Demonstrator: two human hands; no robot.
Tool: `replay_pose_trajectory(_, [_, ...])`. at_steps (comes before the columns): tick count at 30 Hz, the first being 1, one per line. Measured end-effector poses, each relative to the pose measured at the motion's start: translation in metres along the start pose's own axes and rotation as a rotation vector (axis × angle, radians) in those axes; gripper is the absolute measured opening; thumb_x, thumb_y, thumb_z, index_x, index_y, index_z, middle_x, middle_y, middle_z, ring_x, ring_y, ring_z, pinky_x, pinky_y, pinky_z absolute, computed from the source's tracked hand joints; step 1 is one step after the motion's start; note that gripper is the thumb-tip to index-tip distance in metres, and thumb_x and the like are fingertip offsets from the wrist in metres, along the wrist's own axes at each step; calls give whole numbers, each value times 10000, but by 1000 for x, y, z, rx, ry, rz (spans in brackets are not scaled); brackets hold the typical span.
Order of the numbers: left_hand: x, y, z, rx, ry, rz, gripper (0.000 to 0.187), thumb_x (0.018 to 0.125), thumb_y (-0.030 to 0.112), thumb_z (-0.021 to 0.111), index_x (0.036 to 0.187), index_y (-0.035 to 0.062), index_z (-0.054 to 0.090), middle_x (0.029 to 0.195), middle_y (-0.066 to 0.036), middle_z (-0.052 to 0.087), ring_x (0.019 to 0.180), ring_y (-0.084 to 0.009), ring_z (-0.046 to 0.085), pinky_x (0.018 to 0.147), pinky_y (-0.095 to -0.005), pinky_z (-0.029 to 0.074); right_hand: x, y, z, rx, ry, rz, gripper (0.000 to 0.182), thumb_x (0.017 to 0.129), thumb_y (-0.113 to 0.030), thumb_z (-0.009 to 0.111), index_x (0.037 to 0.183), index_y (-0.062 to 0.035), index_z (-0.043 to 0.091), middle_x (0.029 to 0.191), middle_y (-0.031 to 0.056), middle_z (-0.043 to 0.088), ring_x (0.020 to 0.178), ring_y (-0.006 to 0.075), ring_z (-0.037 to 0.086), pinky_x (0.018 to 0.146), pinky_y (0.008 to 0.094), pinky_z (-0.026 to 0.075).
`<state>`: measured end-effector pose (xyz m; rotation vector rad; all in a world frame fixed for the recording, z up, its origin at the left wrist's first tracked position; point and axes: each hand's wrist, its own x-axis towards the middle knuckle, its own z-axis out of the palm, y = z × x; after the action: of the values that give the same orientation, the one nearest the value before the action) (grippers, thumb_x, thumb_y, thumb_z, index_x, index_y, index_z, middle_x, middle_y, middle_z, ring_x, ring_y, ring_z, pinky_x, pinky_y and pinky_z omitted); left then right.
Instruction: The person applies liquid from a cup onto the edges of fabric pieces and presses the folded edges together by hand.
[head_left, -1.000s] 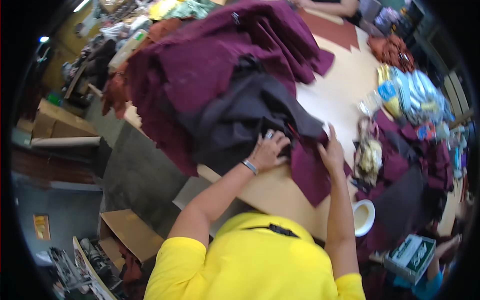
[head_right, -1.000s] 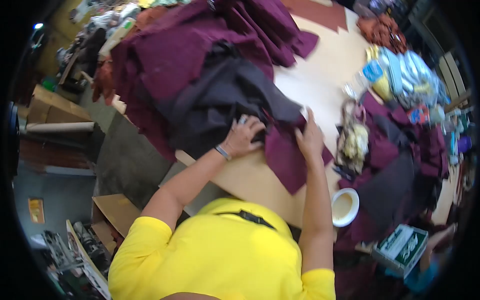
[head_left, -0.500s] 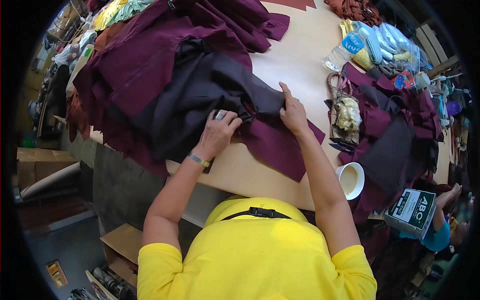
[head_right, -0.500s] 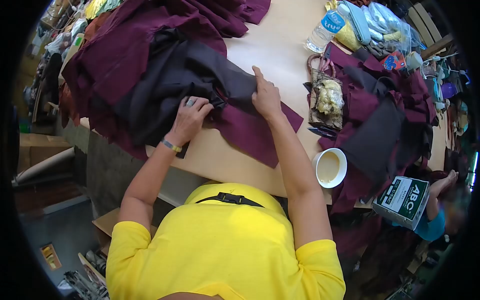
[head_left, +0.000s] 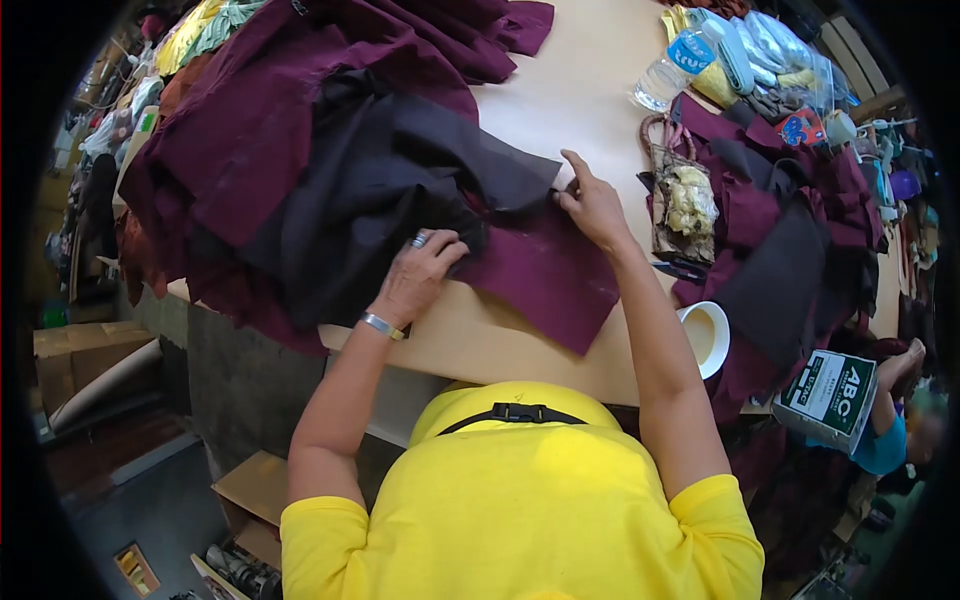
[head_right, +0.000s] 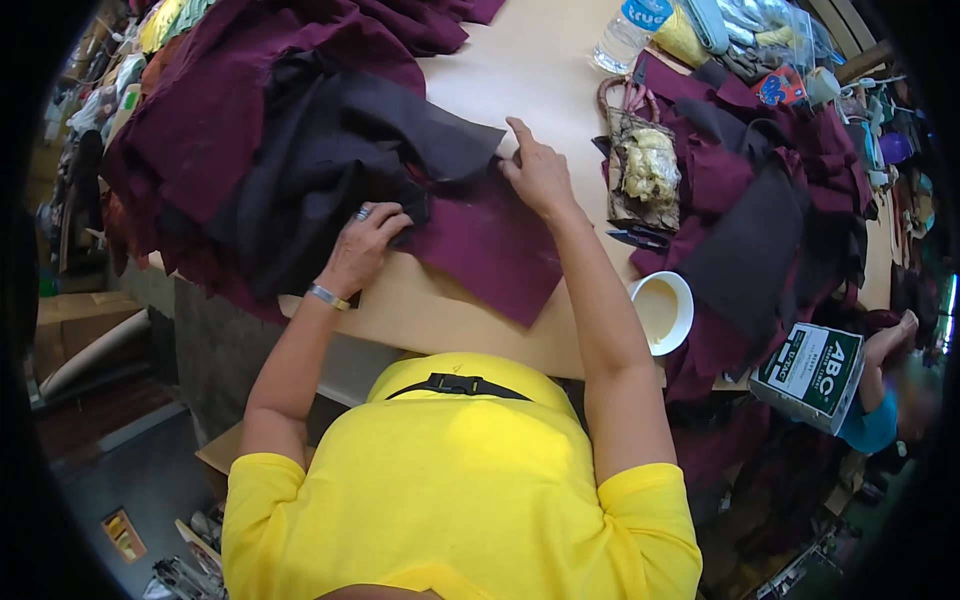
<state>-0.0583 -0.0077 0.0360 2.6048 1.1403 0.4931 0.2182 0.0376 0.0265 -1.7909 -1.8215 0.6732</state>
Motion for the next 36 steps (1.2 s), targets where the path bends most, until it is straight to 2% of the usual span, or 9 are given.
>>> replay_pose_trajectory(8, [4,11,-54,-196,38,-132,292,771,-75,482,1035,13,572,866,-158,577,800,-312,561,704,-371,446,-90,-1,-6,-289,138,24,696,742,-136,664,1352,-139,327,1016,110,548,941,287,511,804,397,388])
replay_pose_trajectory(12, [15,46,-41,-311,98,90,292,759,-79,539,1018,45,595,791,-135,610,693,-278,605,617,-329,480,-98,4,-3,-315,193,-11,654,747,-127,648,1329,-134,349,970,97,543,899,273,526,782,399,391])
replay_pose_trajectory(15, [6,80,-35,-368,-132,149,334,712,22,647,1035,95,600,736,-76,623,656,-225,614,597,-319,496,-101,6,-5,-320,216,-32,629,748,-112,637,1315,-128,364,947,89,541,883,259,535,771,399,392])
replay_pose_trajectory(18, [-3,96,-44,-147,-613,171,470,714,89,671,1163,97,533,964,-103,591,888,-245,566,736,-321,476,-101,7,-4,-345,206,-31,617,753,-87,622,1314,-128,365,947,92,538,885,259,535,768,397,392])
replay_pose_trajectory(21, [-4,74,-43,-469,-475,87,516,724,119,675,1209,100,500,1095,-115,536,990,-283,512,819,-347,449,-97,12,-4,-327,211,-41,602,760,-58,602,1311,-127,370,942,97,544,875,263,540,763,403,391])
replay_pose_trajectory(24, [-6,51,-33,-147,-170,-84,597,761,226,657,1300,134,417,1294,-123,401,1226,-338,352,995,-459,315,-96,12,-5,-247,191,-1,606,769,-17,581,1322,-139,368,926,109,565,866,281,541,771,408,387])
replay_pose_trajectory(28, [-19,18,1,170,-154,-161,723,784,395,612,1384,163,283,1404,-91,313,1345,-314,190,1032,-565,216,-87,12,5,-104,172,-43,596,782,22,546,1327,-137,366,938,120,572,858,294,544,766,383,393])
replay_pose_trajectory(32, [-21,-16,-12,231,-81,-285,679,798,321,620,1372,127,315,1399,-86,350,1317,-245,284,1016,-521,264,-80,3,18,-98,235,-170,567,794,43,516,1316,-128,380,961,122,572,847,301,551,755,369,399])
replay_pose_trajectory(36, [-21,-21,-52,79,331,-251,401,783,81,623,1174,62,535,1165,-107,564,1062,-278,541,860,-362,440,-79,5,18,-97,214,-159,551,801,33,518,1311,-132,389,960,116,572,833,287,557,755,371,394])
